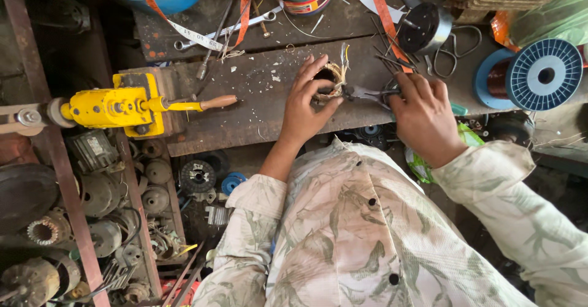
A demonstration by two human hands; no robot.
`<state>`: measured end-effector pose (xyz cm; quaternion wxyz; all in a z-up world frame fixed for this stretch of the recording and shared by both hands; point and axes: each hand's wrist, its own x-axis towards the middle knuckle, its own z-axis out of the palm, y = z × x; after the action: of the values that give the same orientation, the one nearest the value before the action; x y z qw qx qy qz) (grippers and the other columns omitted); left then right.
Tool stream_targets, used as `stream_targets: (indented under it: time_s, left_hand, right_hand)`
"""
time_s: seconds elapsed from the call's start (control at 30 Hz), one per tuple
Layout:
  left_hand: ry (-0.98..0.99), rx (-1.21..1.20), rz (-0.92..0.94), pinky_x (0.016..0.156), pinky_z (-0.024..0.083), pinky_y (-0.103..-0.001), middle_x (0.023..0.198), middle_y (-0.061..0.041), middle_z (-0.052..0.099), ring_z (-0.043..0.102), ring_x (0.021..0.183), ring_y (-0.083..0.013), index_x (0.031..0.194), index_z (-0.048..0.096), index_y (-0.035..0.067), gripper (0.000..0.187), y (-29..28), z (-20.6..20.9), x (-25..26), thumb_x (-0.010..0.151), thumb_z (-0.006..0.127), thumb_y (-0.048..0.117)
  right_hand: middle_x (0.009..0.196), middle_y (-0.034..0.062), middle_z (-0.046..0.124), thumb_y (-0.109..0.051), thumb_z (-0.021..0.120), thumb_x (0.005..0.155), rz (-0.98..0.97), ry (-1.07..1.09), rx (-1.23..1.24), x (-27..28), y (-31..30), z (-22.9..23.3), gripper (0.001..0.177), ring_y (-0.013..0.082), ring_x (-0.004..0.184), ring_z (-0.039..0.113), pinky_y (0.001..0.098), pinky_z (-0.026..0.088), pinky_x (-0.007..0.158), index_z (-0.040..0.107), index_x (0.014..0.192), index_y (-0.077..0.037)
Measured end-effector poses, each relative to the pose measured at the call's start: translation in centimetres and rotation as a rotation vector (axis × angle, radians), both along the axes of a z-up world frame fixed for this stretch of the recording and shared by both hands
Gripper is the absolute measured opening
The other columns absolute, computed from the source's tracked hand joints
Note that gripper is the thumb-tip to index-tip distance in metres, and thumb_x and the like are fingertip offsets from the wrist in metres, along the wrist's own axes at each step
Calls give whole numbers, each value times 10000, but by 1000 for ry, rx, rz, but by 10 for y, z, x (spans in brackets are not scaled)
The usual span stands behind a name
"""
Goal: The person works on a disassembled electrical motor component at a cluttered workbench. They use pliers to strip insulation from wires and manipulate the copper windings of the stator, while also handling a separate cylindrical metal part.
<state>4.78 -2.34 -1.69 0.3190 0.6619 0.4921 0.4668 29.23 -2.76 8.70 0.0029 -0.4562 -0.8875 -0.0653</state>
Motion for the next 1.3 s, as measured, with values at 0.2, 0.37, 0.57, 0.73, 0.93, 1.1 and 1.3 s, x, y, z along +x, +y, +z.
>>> stream_targets:
  time_s: [0.2,0.37,0.57,0.73,0.93,1.1,1.3]
  left_hand:
    - [-29,-18,9,1279,343,-464,1572,-101,513,392,1547,-346,979,725,74,229,-1,-6,2,807,876,80]
    - [-75,-55,-42,1268,349,-444,1583,-88,495,369,1554,-342,987,754,55,259,1,-9,-3,779,905,79]
    - [-89,-57,-59,1256,370,-431,1579,-72,499,370,1552,-338,1005,778,52,303,2,-11,-6,738,918,85]
    - [-95,-79,-54,1234,395,-416,1566,-72,518,383,1547,-338,998,786,59,313,2,-13,-6,724,931,103]
    - [-146,-74,-55,1234,414,-407,1557,-65,523,387,1542,-330,990,779,61,317,4,-15,-6,716,935,97]
    - [-74,-61,-36,1236,416,-411,1549,-63,536,418,1524,-323,962,787,62,306,5,-14,-7,695,933,92]
    - [-64,-59,-28,1217,421,-409,1530,-63,541,420,1506,-337,935,780,64,297,6,-9,-6,701,942,149]
  right_hand:
    - [1309,69,641,-124,659,818,-101,8,-13,-14,-15,9,146,249,1196,544,422,431,920,728,947,-115]
    - [1380,124,634,-137,646,828,-100,-34,-55,-21,-20,12,149,250,1141,548,366,453,883,706,944,-66]
    - [1361,182,620,-136,630,839,-112,-78,31,-35,-25,14,194,272,1182,566,360,477,878,701,982,-25]
    - [1315,217,621,-138,623,863,-144,-132,52,-45,-30,11,164,331,1327,540,377,487,871,676,926,4]
    - [1293,254,620,-131,607,881,-159,-174,33,-50,-35,7,149,397,1422,485,395,497,877,654,869,10]
    - [1251,198,642,-62,638,819,-201,42,-167,-36,-42,-4,171,362,1351,565,450,520,906,694,965,9]
    - [1113,132,749,-119,699,903,-628,488,-754,-14,-75,-22,289,322,873,739,405,572,791,733,1191,-122]
